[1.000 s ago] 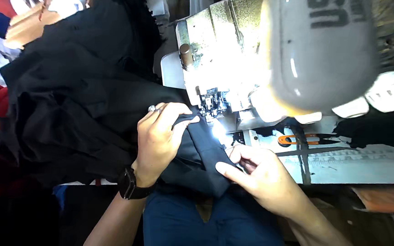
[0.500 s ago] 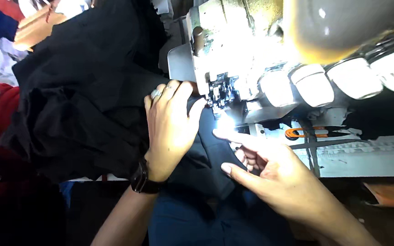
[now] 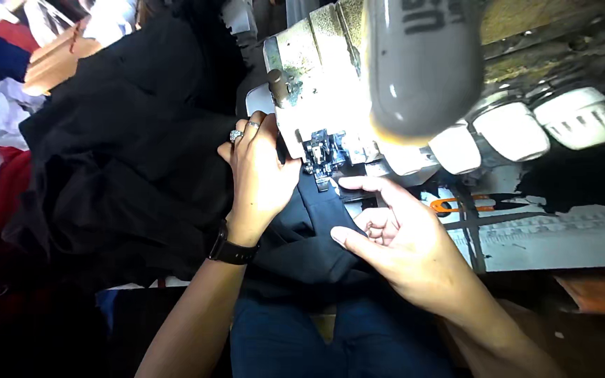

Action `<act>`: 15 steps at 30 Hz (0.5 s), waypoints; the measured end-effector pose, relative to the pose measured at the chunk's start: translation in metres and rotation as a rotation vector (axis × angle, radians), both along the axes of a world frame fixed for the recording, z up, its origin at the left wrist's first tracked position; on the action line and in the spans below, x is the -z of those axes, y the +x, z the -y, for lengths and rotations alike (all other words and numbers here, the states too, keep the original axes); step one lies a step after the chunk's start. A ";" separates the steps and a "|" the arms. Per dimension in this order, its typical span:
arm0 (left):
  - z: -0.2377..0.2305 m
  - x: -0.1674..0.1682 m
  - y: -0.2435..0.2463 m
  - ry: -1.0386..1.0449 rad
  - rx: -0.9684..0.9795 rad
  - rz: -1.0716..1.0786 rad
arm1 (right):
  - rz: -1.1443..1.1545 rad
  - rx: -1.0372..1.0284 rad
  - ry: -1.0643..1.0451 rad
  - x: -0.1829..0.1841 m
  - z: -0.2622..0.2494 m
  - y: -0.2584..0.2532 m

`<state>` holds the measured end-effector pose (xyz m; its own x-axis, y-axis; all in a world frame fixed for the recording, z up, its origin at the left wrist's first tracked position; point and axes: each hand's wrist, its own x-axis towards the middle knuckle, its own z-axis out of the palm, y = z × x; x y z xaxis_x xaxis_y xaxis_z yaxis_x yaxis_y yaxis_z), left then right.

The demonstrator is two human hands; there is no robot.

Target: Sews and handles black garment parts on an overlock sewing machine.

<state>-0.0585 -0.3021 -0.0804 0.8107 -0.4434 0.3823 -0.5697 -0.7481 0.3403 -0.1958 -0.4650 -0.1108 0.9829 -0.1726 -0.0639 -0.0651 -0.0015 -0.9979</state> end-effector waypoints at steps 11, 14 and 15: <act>0.006 0.006 0.018 -0.061 -0.053 -0.063 | 0.142 0.059 -0.053 0.004 -0.015 -0.023; 0.008 0.003 0.021 -0.052 -0.069 -0.069 | 0.131 0.075 -0.110 0.003 -0.017 -0.020; 0.008 0.003 0.022 -0.051 -0.069 -0.074 | 0.128 0.079 -0.127 0.003 -0.017 -0.018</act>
<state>-0.0365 -0.3102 -0.0831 0.8655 -0.3670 0.3410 -0.4893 -0.7652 0.4183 -0.2143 -0.4477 -0.1142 0.9648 -0.2479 0.0878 0.0571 -0.1282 -0.9901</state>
